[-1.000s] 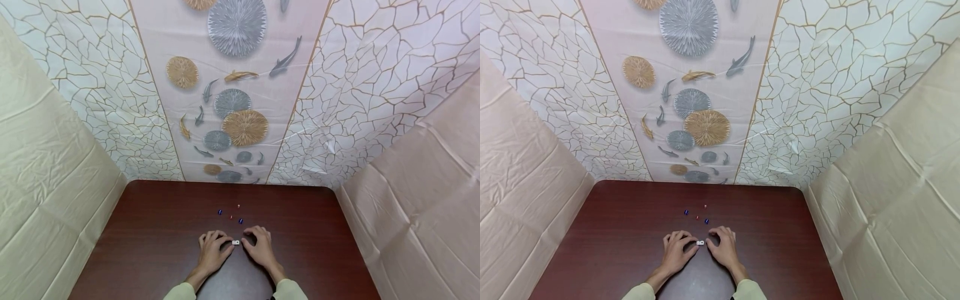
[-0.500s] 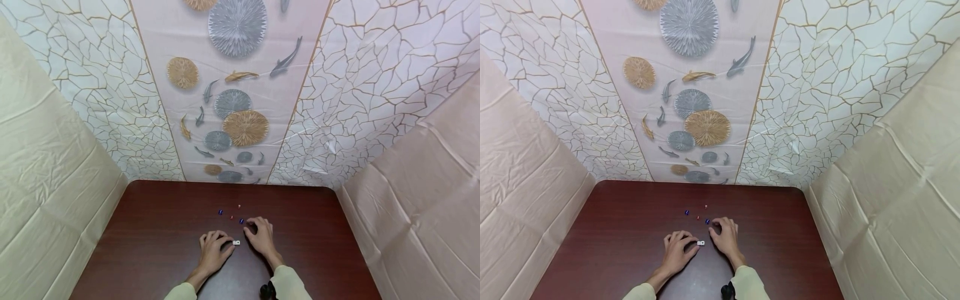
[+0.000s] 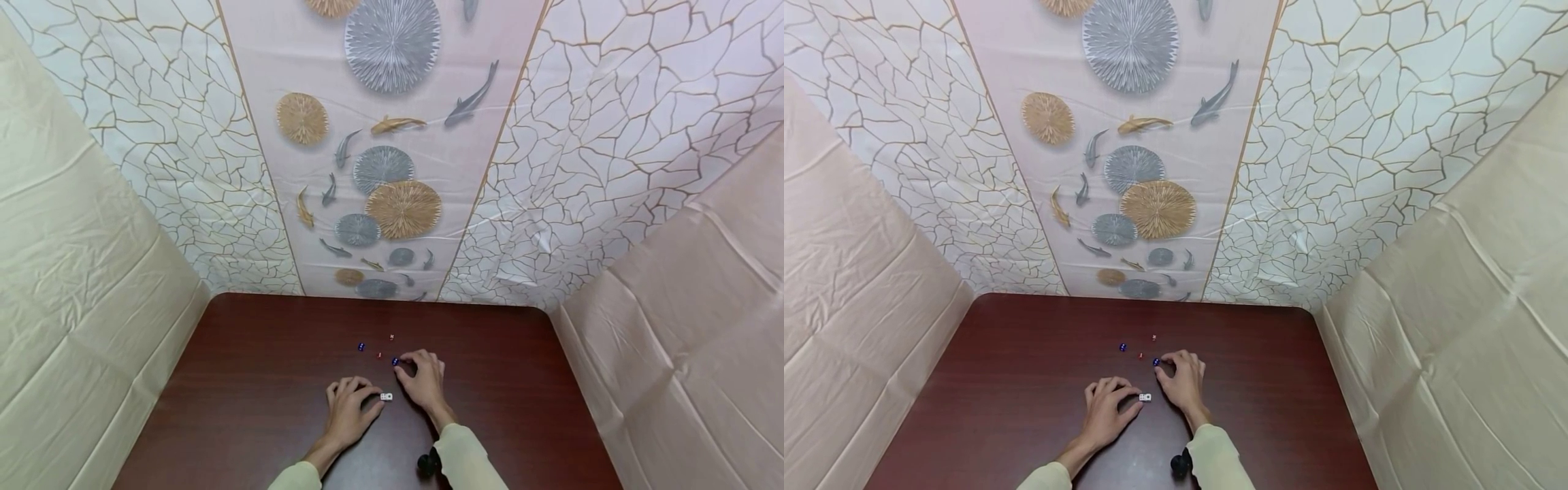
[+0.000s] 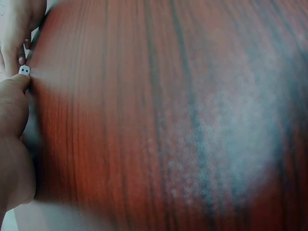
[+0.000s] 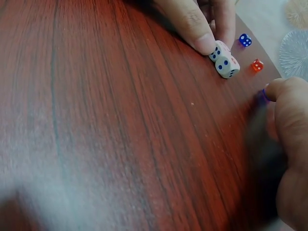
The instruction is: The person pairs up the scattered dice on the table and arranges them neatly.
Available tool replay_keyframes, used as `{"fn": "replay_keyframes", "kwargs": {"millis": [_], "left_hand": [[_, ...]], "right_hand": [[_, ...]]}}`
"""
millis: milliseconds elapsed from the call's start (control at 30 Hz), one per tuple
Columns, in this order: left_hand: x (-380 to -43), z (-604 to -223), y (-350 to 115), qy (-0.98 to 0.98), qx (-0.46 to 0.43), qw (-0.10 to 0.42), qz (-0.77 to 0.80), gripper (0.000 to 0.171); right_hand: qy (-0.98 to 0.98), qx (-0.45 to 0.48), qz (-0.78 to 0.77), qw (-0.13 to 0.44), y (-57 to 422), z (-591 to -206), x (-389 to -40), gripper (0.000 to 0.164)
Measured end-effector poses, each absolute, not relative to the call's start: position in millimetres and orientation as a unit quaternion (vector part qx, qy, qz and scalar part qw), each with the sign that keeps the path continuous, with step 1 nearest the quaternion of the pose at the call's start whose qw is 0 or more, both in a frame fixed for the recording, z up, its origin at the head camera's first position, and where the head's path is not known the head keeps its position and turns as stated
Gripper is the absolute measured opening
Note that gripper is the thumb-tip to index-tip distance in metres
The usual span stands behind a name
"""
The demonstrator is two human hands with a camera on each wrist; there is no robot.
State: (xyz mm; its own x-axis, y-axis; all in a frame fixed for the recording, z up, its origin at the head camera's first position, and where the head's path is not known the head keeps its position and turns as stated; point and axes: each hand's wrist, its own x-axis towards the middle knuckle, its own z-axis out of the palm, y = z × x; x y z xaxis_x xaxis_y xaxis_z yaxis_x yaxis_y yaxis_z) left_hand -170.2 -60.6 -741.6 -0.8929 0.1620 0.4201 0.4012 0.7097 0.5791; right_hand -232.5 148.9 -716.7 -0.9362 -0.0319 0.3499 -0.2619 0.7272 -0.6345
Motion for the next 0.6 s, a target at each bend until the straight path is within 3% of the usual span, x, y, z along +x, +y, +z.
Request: {"fn": "replay_keyframes", "kwargs": {"millis": [300, 600], "left_hand": [[-170.7, -740.8, -61.1, -0.911, -0.148, 0.152, -0.354, 0.020], [-170.9, -743.6, -59.9, -0.904, -0.157, 0.182, -0.352, 0.021]], "right_hand": [[-0.924, 0.063, 0.350, 0.143, 146.1, -717.3, -233.0, 0.020], [-0.924, 0.057, 0.348, 0.146, 145.8, -720.7, -235.0, 0.017]]}}
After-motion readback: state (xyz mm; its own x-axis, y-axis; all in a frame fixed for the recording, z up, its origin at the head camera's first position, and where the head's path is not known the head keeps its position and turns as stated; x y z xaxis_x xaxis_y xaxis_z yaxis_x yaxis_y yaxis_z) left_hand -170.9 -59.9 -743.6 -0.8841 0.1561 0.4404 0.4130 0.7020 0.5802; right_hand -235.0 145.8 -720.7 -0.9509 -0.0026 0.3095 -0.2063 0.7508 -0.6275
